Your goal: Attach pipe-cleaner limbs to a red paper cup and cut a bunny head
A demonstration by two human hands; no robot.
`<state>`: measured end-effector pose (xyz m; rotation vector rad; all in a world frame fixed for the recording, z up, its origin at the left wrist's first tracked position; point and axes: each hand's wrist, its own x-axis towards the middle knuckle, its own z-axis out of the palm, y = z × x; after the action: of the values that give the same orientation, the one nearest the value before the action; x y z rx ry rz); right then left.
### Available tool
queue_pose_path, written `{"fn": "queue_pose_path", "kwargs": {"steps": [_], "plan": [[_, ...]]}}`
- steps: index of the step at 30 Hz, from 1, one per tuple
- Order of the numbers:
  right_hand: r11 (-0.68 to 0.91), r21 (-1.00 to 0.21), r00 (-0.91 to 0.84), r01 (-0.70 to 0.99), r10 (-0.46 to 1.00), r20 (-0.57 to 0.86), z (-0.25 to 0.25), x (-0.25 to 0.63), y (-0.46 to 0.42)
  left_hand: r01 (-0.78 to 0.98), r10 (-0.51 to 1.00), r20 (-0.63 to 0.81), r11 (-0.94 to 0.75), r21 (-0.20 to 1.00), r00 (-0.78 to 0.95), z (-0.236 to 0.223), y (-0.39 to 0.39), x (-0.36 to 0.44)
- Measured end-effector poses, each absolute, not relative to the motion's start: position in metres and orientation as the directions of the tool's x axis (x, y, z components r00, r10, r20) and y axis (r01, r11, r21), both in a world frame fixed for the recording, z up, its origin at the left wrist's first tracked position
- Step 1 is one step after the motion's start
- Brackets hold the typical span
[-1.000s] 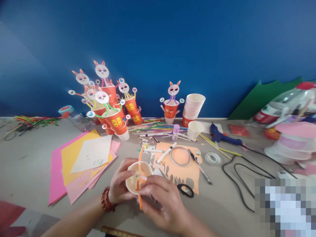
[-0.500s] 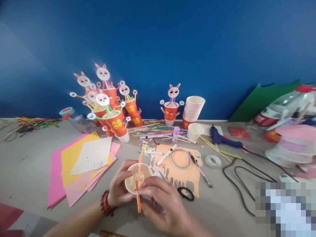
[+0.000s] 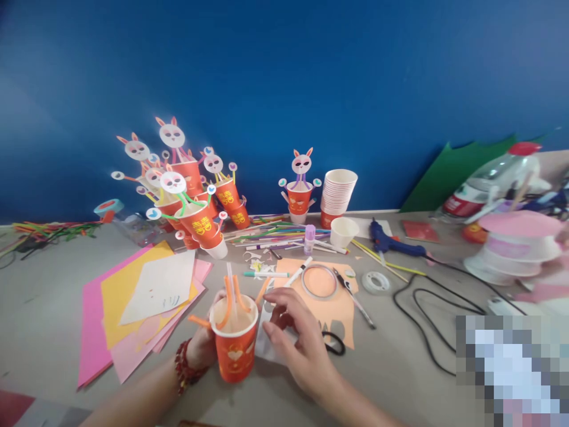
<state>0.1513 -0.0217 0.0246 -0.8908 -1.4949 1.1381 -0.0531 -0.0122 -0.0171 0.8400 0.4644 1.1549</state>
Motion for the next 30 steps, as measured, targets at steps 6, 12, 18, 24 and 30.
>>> {"fn": "queue_pose_path", "kwargs": {"steps": [6, 12, 18, 24, 30], "plan": [[0.378, -0.926, -0.273, 0.01, 0.892, 0.361, 0.025, 0.152, -0.024, -0.614, 0.904, 0.018, 0.276, 0.739, 0.428, -0.015, -0.011, -0.053], [0.424, -0.905, -0.315, 0.008, 0.86, 0.401, 0.031, 0.152, -0.026, -0.629, 0.875, -0.012, 0.358, 0.69, 0.485, -0.008, -0.011, -0.053], [0.491, -0.871, -0.306, 0.034, 0.835, 0.458, 0.032, 0.154, -0.026, -0.584, 0.88, -0.012, 0.326, 0.744, 0.475, -0.005, -0.011, -0.051], [0.526, -0.843, -0.301, 0.112, 0.826, 0.476, 0.03, 0.154, -0.025, -0.593, 0.877, -0.011, 0.335, 0.732, 0.481, -0.013, -0.011, -0.053], [0.529, -0.838, -0.291, 0.133, 0.829, 0.477, 0.029, 0.155, -0.023, -0.611, 0.853, -0.007, 0.38, 0.695, 0.522, -0.021, -0.01, -0.053]]}}
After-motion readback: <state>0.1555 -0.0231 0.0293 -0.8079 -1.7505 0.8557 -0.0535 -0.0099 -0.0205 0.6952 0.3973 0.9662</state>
